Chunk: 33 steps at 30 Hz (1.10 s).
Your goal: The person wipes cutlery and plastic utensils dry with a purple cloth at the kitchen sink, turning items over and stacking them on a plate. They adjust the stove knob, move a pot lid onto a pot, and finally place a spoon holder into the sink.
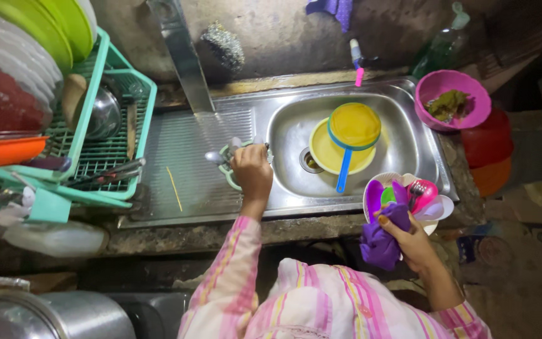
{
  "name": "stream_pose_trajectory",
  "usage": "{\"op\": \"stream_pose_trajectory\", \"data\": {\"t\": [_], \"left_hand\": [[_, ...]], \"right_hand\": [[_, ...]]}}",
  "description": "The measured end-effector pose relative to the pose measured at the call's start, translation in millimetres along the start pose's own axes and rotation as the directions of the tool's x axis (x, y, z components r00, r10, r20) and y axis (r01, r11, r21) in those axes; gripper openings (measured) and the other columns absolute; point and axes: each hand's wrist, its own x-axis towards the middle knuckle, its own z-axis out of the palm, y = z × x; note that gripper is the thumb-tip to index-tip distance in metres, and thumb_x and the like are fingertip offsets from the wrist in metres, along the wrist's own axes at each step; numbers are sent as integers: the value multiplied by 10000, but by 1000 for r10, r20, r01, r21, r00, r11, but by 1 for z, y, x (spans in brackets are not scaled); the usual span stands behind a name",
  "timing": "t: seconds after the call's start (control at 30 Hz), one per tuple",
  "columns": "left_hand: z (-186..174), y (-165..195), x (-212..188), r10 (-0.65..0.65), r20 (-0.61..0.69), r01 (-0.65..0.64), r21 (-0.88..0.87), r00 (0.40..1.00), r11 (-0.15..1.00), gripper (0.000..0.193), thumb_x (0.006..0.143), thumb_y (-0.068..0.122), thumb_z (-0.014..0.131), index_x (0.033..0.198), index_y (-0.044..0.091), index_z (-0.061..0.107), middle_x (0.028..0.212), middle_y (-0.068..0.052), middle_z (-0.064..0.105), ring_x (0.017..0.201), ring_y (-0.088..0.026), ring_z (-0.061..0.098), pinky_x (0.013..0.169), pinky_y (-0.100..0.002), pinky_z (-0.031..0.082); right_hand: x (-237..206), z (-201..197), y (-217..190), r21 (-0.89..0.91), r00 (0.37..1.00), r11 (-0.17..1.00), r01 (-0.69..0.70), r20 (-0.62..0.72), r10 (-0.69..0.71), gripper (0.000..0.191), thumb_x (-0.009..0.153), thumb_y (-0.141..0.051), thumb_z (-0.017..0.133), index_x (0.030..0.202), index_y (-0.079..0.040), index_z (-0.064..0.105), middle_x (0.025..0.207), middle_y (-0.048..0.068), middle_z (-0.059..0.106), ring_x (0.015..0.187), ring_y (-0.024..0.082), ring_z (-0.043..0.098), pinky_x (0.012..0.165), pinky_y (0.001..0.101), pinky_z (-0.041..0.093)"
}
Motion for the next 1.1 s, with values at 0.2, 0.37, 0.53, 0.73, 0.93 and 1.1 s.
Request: {"op": "stream_pose_trajectory", "data": {"t": [0.2, 0.37, 0.53, 0.73, 0.93, 1.1], "left_hand": [[-60, 99, 0, -26, 120, 94, -611, 992, 786, 55, 933, 34, 667, 949, 30, 720, 916, -132, 736, 875, -227, 730, 792, -359, 576], [-63, 149, -34, 35, 214, 139, -738, 976, 660, 98, 918, 2, 678, 988, -22, 742, 906, -141, 730, 887, -254, 690, 818, -328, 543], [-32, 111, -34, -249, 548, 601, -727, 799, 332, 136, 962, 78, 691, 1023, -14, 771, 937, -75, 778, 854, -133, 688, 789, -283, 548], [-13, 124, -71, 17, 769, 762, -636, 639, 127, 184, 1029, 119, 596, 1042, -11, 725, 922, -33, 731, 851, -109, 650, 803, -286, 526], [-15, 103, -45, -92, 667, 673, -735, 740, 83, 282, 998, 220, 506, 953, 33, 713, 895, -41, 745, 818, -118, 689, 709, -268, 555], [-18, 85, -37, -75, 894, 882, -417, 441, 217, 232, 1018, 248, 539, 930, 62, 646, 646, -32, 594, 486, -154, 555, 434, -299, 462]], "right_hand": [[4, 49, -53, 20, 939, 964, 266, 220, -264, 438, 960, -113, 632, 1387, -65, 546, 1296, 40, 681, 1204, 114, 625, 1039, 287, 492], [11, 104, -57, -353, 918, 863, 360, 300, -260, 291, 967, -307, 699, 1064, -33, 693, 895, 15, 701, 795, 83, 607, 707, 289, 532], [-18, 108, -33, -404, 949, 881, 246, 287, -134, 288, 959, -323, 703, 930, -37, 727, 760, 1, 688, 695, 82, 581, 652, 283, 512], [-10, 101, -20, -92, 979, 987, 135, 169, -118, 224, 981, -241, 684, 988, -20, 723, 817, -20, 663, 707, 86, 574, 630, 297, 473], [-16, 92, -14, -330, 954, 908, 259, 233, -187, 176, 963, -185, 690, 1008, -20, 731, 883, 17, 749, 793, 98, 666, 744, 258, 539], [-14, 86, -26, 312, 999, 950, 31, 21, -40, 152, 958, -166, 637, 1065, -84, 707, 975, 60, 713, 824, 158, 709, 755, 321, 584]]}}
